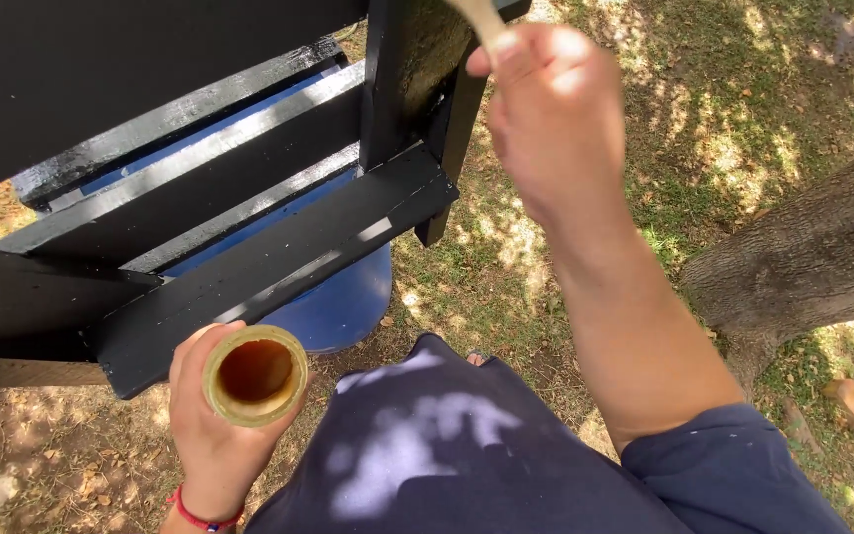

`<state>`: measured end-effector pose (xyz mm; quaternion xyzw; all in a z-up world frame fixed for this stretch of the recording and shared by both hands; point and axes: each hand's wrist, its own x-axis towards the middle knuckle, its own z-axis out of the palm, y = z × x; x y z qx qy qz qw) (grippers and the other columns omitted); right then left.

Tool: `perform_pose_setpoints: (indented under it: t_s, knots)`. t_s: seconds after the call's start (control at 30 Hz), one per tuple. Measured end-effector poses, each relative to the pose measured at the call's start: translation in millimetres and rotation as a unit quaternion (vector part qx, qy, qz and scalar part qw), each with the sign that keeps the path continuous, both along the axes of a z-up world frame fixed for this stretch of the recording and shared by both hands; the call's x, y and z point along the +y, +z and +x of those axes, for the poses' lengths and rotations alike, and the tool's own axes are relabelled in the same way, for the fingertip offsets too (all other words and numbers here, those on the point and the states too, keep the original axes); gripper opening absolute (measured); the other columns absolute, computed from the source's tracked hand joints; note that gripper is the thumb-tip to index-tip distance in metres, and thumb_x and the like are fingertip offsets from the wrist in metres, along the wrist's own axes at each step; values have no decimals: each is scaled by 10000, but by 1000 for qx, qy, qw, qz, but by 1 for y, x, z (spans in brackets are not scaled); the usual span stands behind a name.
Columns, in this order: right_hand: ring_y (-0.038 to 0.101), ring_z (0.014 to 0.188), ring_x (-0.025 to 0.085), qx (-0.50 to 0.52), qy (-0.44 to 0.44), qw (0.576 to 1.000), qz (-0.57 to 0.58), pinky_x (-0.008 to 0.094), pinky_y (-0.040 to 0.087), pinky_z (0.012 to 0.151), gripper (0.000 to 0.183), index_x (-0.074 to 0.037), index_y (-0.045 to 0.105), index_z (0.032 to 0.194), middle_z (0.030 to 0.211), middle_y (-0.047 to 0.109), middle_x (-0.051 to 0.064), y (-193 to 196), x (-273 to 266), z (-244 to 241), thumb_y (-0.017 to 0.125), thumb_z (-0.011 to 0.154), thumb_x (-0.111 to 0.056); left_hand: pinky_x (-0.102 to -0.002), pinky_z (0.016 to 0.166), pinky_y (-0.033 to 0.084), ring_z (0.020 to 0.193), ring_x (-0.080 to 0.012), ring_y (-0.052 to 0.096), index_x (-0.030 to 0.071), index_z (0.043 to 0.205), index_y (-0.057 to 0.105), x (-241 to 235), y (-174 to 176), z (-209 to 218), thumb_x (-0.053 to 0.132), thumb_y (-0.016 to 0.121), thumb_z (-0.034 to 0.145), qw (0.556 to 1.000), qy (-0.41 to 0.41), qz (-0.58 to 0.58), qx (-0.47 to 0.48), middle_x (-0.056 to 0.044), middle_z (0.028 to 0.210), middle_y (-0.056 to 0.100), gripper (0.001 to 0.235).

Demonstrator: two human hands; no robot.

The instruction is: Painting a wooden chair with a paintbrush and a jar of paint

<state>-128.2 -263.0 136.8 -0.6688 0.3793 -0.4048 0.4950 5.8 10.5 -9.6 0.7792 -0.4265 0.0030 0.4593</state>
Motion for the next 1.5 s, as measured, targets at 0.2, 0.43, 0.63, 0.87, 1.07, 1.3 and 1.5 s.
perform_pose_setpoints:
  t_s: [0.2, 0.43, 0.63, 0.87, 1.07, 1.3, 1.5]
  knots:
    - [411, 404, 58, 60, -33, 998, -1, 228, 284, 319, 247, -138, 675, 903, 570, 549, -32, -40, 6, 16, 474, 1035, -191, -378, 1024, 451, 1178, -287, 552, 18, 1218, 603, 0, -4, 3, 237, 918, 597, 1000, -7, -4, 16, -132, 1203, 618, 731]
    - [370, 428, 107, 242, 28, 960, 136, 320, 244, 384, 280, -102, 711, 1019, 568, 472, 1, -131, -19, 31, 458, 1035, -224, -373, 1029, 458, 1175, -286, 556, 8, 1218, 596, 1, -1, 5, 182, 910, 631, 1000, -10, -29, 4, -144, 1210, 618, 688]
    - [471, 348, 101, 454, -2, 866, -207, 236, 312, 230, 308, -55, 647, 1022, 597, 596, 27, -41, 3, 4, 419, 1108, -243, -371, 1010, 440, 1184, -259, 566, 87, 1232, 606, 3, -10, 11, 194, 911, 542, 998, 7, 28, 63, -99, 1222, 617, 762]
    - [439, 549, 111, 175, -74, 815, -547, 231, 266, 486, 220, -31, 715, 1094, 661, 523, -11, -2, -6, -32, 501, 1123, -69, -377, 1003, 437, 1219, -258, 539, 91, 1255, 607, -2, -10, 12, 222, 878, 571, 995, -26, -2, 95, -97, 1209, 611, 747]
    - [468, 742, 167, 367, -193, 805, -424, 331, 392, 661, 360, -394, 423, 1474, 859, 529, -7, -65, -5, -2, 455, 1132, -285, -356, 1019, 474, 1196, -261, 561, 44, 1240, 614, 2, -16, 21, 147, 921, 540, 996, -54, -22, 73, -129, 1199, 608, 771]
    - [403, 420, 109, 411, -46, 879, -238, 229, 369, 296, 334, -249, 613, 1353, 635, 527, -12, -92, 16, 21, 516, 1034, -243, -367, 1019, 461, 1203, -273, 561, 33, 1212, 623, 8, -24, 38, 110, 923, 513, 994, -59, -33, 81, -140, 1241, 616, 765]
    - [394, 467, 144, 390, -154, 794, -441, 240, 263, 366, 295, -211, 685, 1195, 645, 503, 10, -14, 0, -1, 420, 1089, -285, -382, 992, 462, 1206, -274, 555, 61, 1205, 629, 8, -23, 41, 146, 916, 549, 992, -69, -3, 101, -129, 1247, 601, 721]
